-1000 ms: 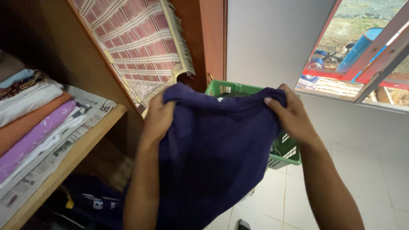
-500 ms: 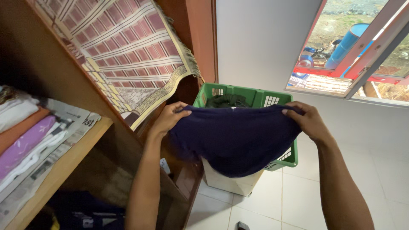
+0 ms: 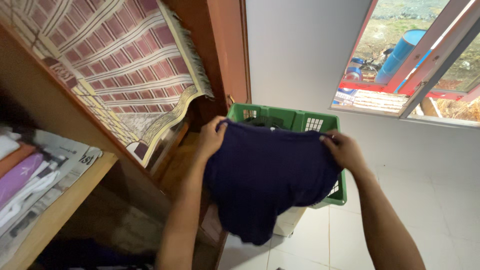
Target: The person removes a dark purple long-sleeved shirt from a green laundry basket, places it on a hanger, and hangs it in a wooden wardrobe. The person then removes the shirt from the wardrobe and returns it to the basket.
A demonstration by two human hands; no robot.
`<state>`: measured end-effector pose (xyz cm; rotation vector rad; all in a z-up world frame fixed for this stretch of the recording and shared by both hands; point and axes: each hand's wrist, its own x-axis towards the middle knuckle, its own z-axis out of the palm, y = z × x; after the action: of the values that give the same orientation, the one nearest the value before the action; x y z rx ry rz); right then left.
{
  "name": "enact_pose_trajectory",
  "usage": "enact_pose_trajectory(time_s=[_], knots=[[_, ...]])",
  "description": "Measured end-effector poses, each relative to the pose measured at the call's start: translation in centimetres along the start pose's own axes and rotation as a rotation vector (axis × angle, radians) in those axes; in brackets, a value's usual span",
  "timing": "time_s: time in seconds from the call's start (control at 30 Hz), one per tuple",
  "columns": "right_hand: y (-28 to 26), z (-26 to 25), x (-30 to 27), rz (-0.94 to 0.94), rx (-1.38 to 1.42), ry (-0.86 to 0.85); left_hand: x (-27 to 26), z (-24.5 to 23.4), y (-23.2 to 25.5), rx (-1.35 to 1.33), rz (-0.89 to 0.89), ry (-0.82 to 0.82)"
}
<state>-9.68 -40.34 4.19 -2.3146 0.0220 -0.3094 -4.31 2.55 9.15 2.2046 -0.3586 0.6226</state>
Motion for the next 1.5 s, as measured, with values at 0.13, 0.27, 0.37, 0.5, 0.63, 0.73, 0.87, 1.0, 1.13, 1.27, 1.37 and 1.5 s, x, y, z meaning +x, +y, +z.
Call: enact_pose_trajectory(time_s=[0.13,0.27,0.37,0.5,0.63,0.73,0.87,1.0,1.13,1.27,1.37,1.5], knots=[[4.8,5.6,-0.4,0.045,-0.289,-0.249,-2.2,4.5,-3.3,0.520,-0.077,-0.164],[7.4,8.5,-1.5,-0.037,-0.430,-0.475,-5.1,8.9,-4.6,0.624,-0.105,-0.445],[4.8,7.7,-1.9,0.048,-0.336,-0.495,-7.1,11.6,-4.4,0.333,-0.129,-0.528],[-1.4,1.4,-4.0,0.012,0.099,-0.295,-8.9,13.2,-3.4,0.191,-0.217,-0.508],[-2.9,-5.5,-10.6,-0.583,0.278,-0.044,-8.4,13.1,-2.3,0.153,-0.277,-0.497],[-3.0,-5.6,-12.5,-0.456,0.248,-0.114,-9.3,12.6,-1.7,0.144,-0.317,-0.477],[-1.4,-6.9,-17.1,-0.332,0.230,-0.158,-8.9,13.7,-1.8,0.266,-0.264,-0.494],[-0.4,-6.0,-17.4,-0.280,0.240,-0.154,-8.4,16.6,-2.8,0.316,-0.080,-0.485],[0.1,-5.7,-17.6,-0.268,0.250,-0.144,-7.1,21.2,-4.3,0.301,-0.070,-0.522],[0.3,-6.4,-19.0,-0.261,0.260,-0.132,-5.1,26.3,-6.8,0.256,-0.218,-0.503],[0.5,-7.2,-19.8,-0.254,0.262,-0.113,-4.2,29.2,-7.9,0.256,-0.490,-0.561],[0.6,-7.7,-20.1,-0.255,0.270,-0.101,-4.4,30.2,-7.9,0.275,-0.456,-0.476]])
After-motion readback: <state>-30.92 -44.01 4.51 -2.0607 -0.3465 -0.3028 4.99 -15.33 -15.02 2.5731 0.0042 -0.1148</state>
